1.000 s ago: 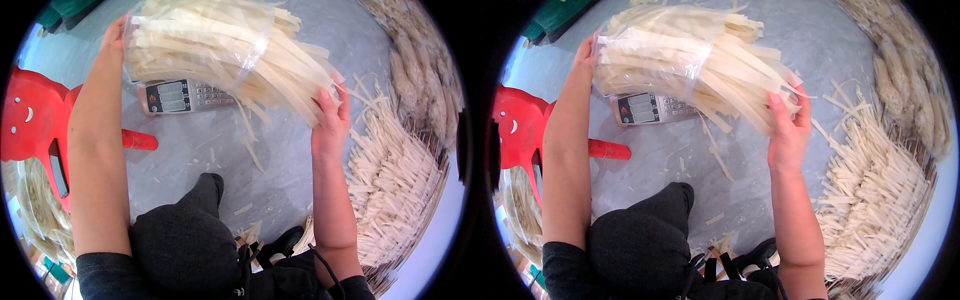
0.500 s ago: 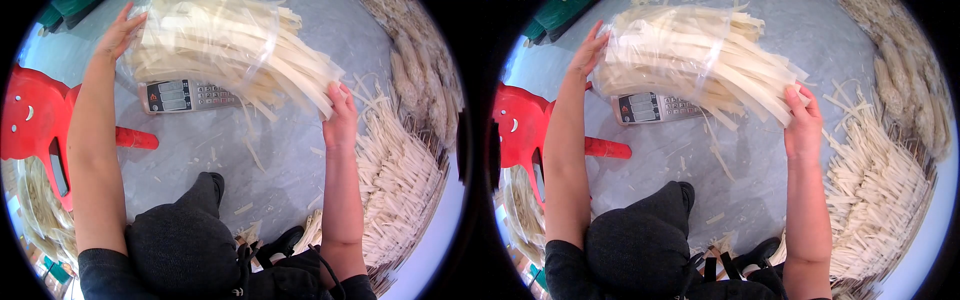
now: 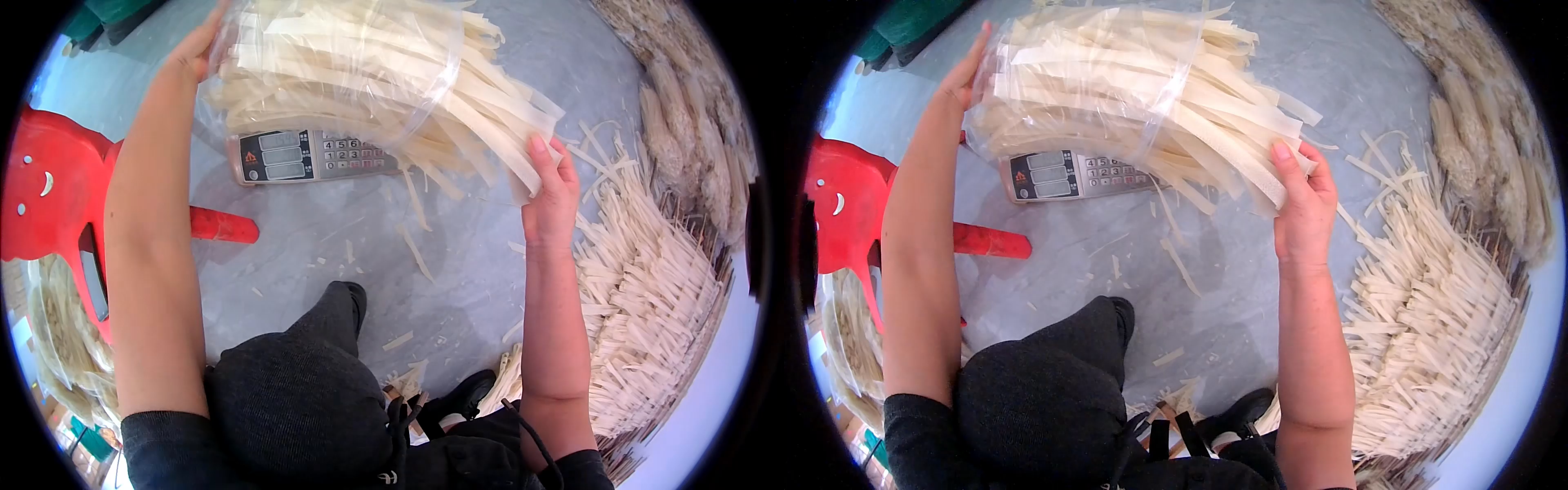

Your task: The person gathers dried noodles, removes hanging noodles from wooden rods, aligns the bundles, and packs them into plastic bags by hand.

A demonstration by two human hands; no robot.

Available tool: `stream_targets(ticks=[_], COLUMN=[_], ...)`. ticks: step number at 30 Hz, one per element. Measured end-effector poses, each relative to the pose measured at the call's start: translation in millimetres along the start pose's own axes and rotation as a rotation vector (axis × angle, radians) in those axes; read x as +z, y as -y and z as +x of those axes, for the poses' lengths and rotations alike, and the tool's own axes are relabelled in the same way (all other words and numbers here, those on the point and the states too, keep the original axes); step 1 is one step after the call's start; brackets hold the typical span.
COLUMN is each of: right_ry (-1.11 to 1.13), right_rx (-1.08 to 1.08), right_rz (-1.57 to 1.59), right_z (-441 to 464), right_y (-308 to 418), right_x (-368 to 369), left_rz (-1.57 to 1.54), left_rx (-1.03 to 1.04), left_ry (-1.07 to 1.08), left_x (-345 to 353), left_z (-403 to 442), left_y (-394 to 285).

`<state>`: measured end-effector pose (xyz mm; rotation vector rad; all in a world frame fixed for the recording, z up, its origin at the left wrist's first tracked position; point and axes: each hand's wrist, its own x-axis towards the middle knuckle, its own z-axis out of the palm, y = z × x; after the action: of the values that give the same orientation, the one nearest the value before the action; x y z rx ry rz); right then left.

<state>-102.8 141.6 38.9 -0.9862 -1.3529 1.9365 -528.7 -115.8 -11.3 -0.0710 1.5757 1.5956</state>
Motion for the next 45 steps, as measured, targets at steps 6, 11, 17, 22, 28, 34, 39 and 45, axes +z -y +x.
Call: stream_targets(ticks=[6,11,17,22,28,34,39,45], right_ry=[0.027,0.001,0.033,0.016,-0.075,-0.038,0.026,-0.026], right_rx=[0.036,0.050,-0.013,-0.060,0.025,-0.101,-0.089,-0.070], right_rz=[-0.057,-0.023,0.006,-0.028,0.055,-0.004,0.027,0.010], right_z=[0,-4,-11,-5,-3,-22,-2,3], right_y=[1,0,-8,1,3,-6,-3,0], right_x=[-4,-3,20,17,1,32,39,33], left_rz=[-0.249,-0.288,-0.382,-0.451,-0.309,-0.277,-0.150,-0.213], left_rx=[0.023,0.294,0.163,0.223,0.258,0.411,0.255,0.280], left_ry=[0.045,-0.178,-0.024,0.054,-0.341,-0.085,-0.256,-0.134], left_x=[-32,-64,-41,-50,-6,-2,-18,-42], left_z=[47,65,37,50,18,0,23,28], left_y=[3,-5,8,11,9,34,13,20])
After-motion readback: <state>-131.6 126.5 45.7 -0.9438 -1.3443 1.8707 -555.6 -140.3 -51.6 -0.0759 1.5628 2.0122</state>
